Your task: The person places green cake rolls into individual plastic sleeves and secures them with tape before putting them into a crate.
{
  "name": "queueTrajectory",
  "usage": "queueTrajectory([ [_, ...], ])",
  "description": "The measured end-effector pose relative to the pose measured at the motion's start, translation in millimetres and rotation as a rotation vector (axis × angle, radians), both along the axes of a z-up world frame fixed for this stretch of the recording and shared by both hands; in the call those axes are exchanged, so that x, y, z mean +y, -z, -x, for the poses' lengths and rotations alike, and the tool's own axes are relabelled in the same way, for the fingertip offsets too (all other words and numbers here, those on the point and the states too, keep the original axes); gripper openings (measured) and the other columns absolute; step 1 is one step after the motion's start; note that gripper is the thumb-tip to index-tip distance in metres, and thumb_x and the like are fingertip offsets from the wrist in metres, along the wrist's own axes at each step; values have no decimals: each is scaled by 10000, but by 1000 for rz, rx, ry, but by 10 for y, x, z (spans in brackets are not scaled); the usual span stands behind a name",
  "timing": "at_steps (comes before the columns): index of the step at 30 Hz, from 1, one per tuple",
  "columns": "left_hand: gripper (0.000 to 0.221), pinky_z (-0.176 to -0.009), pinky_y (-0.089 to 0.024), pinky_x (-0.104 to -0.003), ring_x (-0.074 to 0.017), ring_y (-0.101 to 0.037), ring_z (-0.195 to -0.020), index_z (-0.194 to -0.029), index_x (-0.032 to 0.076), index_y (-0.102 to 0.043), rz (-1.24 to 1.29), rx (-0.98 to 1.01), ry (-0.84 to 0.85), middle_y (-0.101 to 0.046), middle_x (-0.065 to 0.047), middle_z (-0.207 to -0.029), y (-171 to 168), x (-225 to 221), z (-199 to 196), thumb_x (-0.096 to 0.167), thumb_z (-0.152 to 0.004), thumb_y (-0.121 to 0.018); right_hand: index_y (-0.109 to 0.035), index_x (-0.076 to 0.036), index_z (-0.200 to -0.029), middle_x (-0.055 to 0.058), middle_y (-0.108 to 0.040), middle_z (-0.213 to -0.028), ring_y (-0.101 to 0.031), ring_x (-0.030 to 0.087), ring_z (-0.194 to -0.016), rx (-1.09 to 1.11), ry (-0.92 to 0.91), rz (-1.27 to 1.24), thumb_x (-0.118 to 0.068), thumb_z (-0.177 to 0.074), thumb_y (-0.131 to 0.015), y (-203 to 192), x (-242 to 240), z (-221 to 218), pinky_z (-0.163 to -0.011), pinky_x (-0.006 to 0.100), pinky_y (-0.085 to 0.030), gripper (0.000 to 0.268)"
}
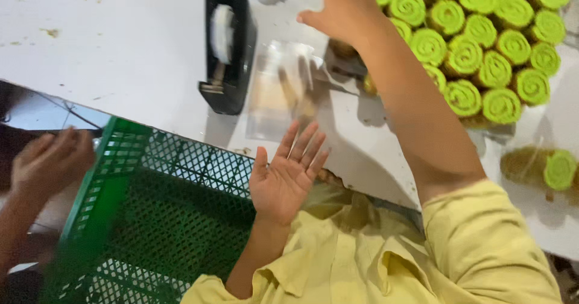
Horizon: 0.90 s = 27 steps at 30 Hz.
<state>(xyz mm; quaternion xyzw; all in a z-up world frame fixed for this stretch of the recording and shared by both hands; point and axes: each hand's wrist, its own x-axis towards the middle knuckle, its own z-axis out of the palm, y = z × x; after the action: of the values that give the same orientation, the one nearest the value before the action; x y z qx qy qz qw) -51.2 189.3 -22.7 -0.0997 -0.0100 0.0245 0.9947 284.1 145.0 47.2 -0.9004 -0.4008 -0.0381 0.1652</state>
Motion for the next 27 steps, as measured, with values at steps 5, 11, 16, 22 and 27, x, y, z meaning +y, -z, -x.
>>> queueTrajectory([
  [5,746,-1313,-297,-570,-450,-258,-1566,-1662,17,-231,-51,32,-58,-210,-276,-1706,-107,263,39,460,-1108,-464,-449,-205,-1544,252,-602,-1324,-598,518,-1121,-3,-19,208,-253,-801,-804,313,1010,-738,-758,606,-526,825],
  [11,754,-1318,-298,-570,-460,-214,-1574,-1664,28,-197,13,63,-89,-152,-280,-1713,-69,392,-9,451,-1101,-469,-400,-339,-1576,164,-313,-1497,-422,457,-1302,287,-16,436,-175,-755,-954,91,1456,-854,-922,623,-510,1005],
  [16,743,-1318,-257,-563,-433,-216,-1591,-1663,33,-236,-15,54,-65,-167,-281,-1723,15,402,-97,483,-1103,-424,-554,-291,-1401,103,-400,-1329,-493,343,-1179,406,15,520,-158,-803,-743,137,1514,-934,-810,530,-529,641],
  [22,718,-1305,-288,-570,-461,-248,-1574,-1640,30,-296,-46,71,-70,-212,-295,-1707,6,385,-74,496,-1105,-405,-630,-259,-1293,127,-475,-1270,-554,374,-1097,388,-28,385,-175,-759,-801,262,1359,-1046,-825,527,-508,567],
  [27,714,-1333,-244,-568,-441,-224,-1579,-1665,41,-239,33,19,-64,-167,-270,-1722,-59,393,-29,474,-1124,-411,-584,-319,-1319,-54,-667,-1281,-616,237,-982,464,-17,268,-208,-761,-802,-707,805,-537,-768,426,-472,610],
])
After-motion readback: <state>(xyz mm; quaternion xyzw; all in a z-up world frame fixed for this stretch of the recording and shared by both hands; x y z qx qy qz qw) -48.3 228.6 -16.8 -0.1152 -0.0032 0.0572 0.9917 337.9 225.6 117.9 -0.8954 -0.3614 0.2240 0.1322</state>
